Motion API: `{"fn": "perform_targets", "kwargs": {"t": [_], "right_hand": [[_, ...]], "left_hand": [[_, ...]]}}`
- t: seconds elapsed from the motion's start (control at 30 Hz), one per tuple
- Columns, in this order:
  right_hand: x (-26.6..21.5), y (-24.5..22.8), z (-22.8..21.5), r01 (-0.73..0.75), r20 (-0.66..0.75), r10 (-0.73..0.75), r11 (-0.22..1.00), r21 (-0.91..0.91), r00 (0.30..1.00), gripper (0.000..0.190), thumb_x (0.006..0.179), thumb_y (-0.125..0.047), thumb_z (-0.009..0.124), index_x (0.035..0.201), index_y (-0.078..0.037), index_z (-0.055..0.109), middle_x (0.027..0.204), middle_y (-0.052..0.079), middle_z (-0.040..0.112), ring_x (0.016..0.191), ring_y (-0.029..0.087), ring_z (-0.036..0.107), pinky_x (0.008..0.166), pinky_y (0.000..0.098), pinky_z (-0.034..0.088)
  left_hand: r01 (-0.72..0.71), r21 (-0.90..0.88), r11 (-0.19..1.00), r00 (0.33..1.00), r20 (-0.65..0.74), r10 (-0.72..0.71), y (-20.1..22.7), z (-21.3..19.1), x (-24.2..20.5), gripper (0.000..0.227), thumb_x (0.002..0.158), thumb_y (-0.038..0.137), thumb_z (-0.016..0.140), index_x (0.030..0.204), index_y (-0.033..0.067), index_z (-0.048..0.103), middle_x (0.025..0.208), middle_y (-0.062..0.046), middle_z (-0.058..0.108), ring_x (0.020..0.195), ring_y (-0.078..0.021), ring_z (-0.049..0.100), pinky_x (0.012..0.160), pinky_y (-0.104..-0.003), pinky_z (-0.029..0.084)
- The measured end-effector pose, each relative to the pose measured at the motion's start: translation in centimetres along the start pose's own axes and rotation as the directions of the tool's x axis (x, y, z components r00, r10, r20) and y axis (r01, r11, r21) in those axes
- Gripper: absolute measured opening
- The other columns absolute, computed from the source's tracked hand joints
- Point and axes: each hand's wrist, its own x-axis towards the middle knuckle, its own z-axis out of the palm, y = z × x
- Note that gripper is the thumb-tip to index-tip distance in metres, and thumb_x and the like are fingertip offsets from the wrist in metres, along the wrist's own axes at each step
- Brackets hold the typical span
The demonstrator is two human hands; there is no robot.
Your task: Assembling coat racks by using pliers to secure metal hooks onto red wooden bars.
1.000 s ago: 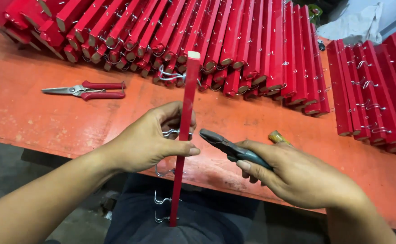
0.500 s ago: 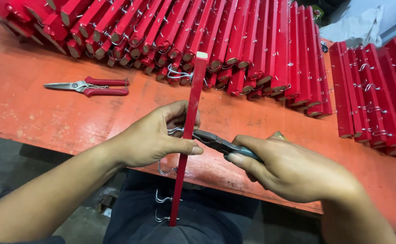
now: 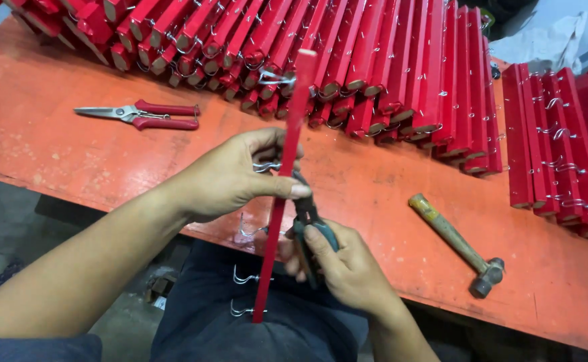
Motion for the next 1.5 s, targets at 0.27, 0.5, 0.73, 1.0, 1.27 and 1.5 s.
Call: {"fn": "perform_targets", "kwargs": {"t": [0.27,0.5,0.73,1.0,1.27,1.5], "right_hand": [[0.1,5.6,0.6,0.015,-0.235,-0.003,0.999,0.047,0.972,0.034,0.078,-0.016,0.080,0.106,0.000,0.068,0.097,0.010,0.076,0.084,0.017,0.073,0.076,0.0314,0.062],[-0.8,6.4,-1.8,0.173,-0.416,-0.062,0.956,0.235,0.907,0.036,0.078,-0.008,0.080,0.109,0.003,0.065,0.088,0.015,0.074,0.060,0.020,0.068,0.052,0.0312,0.060],[-1.5,-1.2,-3.3,0.279,-0.439,-0.230,0.959,0.048,0.868,0.037,0.077,-0.009,0.077,0.109,0.005,0.064,0.108,0.022,0.076,0.049,0.014,0.055,0.041,0.0233,0.046],[0.6,-3.7,-7.0,0.372,-0.412,-0.474,0.876,-0.306,0.778,0.020,0.080,-0.009,0.081,0.090,-0.003,0.064,0.071,0.004,0.063,0.053,0.012,0.055,0.047,0.0253,0.049],[3.3,-0.9,-9.5,0.387,-0.414,-0.444,0.896,-0.218,0.795,0.018,0.085,-0.011,0.077,0.092,-0.003,0.062,0.063,0.007,0.059,0.051,0.014,0.055,0.043,0.0262,0.048],[3.5,-0.4,-9.6,0.382,-0.436,-0.417,0.908,-0.172,0.797,0.025,0.081,-0.012,0.080,0.087,-0.004,0.058,0.063,0.005,0.058,0.052,0.014,0.057,0.042,0.0265,0.049]], "left_hand": [[-0.177,0.028,0.984,0.981,0.091,0.174,0.6,1.1,-0.3,0.056,0.083,0.022,0.071,0.133,0.0083,0.052,0.125,-0.003,0.061,0.114,-0.0125,0.059,0.098,-0.027,0.055],[-0.162,0.214,0.963,0.987,0.057,0.153,-2.1,1.5,-1.5,0.029,0.090,0.023,0.069,0.115,0.0104,0.066,0.108,0.000,0.072,0.095,-0.0054,0.065,0.085,-0.020,0.054],[-0.259,0.225,0.939,0.966,0.054,0.253,2.1,3.9,-1.4,0.013,0.094,0.021,0.063,0.093,0.0094,0.068,0.076,-0.002,0.071,0.066,-0.0107,0.068,0.060,-0.026,0.057],[-0.335,-0.047,0.941,0.933,0.123,0.338,3.8,4.5,1.6,0.022,0.095,0.021,0.061,0.102,0.0003,0.065,0.076,-0.012,0.068,0.067,-0.0174,0.067,0.058,-0.029,0.059],[-0.356,0.082,0.931,0.924,0.181,0.337,3.2,4.7,5.1,0.050,0.080,0.021,0.074,0.126,0.0067,0.061,0.121,-0.006,0.070,0.114,-0.0152,0.068,0.097,-0.029,0.058],[-0.570,0.175,0.802,0.796,0.360,0.487,2.5,5.9,6.8,0.059,0.080,0.024,0.079,0.133,0.0101,0.056,0.128,-0.004,0.067,0.118,-0.0146,0.063,0.106,-0.031,0.048]]}}
